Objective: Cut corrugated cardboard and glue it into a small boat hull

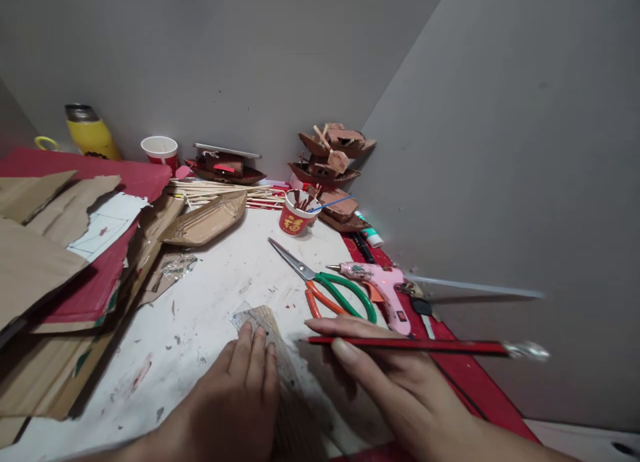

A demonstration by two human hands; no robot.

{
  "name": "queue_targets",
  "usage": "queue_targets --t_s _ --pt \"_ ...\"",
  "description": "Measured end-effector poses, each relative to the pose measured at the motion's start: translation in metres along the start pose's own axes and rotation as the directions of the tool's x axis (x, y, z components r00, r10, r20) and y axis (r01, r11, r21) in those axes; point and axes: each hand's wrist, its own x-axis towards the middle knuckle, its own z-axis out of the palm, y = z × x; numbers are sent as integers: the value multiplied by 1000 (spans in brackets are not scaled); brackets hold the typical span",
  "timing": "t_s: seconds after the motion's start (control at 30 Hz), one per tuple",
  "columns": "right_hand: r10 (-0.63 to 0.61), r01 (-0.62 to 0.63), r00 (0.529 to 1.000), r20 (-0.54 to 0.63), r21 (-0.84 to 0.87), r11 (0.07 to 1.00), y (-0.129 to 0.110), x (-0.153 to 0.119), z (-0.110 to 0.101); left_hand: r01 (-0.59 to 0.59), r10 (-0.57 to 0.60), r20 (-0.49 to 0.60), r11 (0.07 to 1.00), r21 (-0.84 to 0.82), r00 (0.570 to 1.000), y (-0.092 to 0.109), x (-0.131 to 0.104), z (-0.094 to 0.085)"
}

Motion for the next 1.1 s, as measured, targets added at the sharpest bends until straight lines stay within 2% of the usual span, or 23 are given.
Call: queue_targets --t_s 0.03,0.13,0.2,0.27,0.43,0.63,0.87,1.1 --pt "13 -12 1000 -5 83 996 -2 7 7 4 -4 -29 1000 5 1000 0 0 1" --pt "165 -165 986 27 325 931 1 27 32 17 -15 -77 1000 21 997 0 -1 3" --pt "244 -252 967 74 430 867 7 37 46 12 -10 -84 1000 25 996 0 -1 3" --pt "262 -280 959 105 470 837 11 44 55 -4 7 -85 1000 30 996 0 -1 3" --pt "174 -207 978 114 419 884 15 49 61 -31 36 -93 998 50 995 0 -2 3" --pt "38 -60 995 92 244 968 20 46 61 -30 33 -81 999 36 996 0 -3 4" --pt "6 -29 993 114 203 979 17 48 60 -72 72 16 997 4 997 1 -4 4" --pt "-62 48 990 124 114 992 16 50 55 -42 41 -36 998 -36 999 -2 1 0"
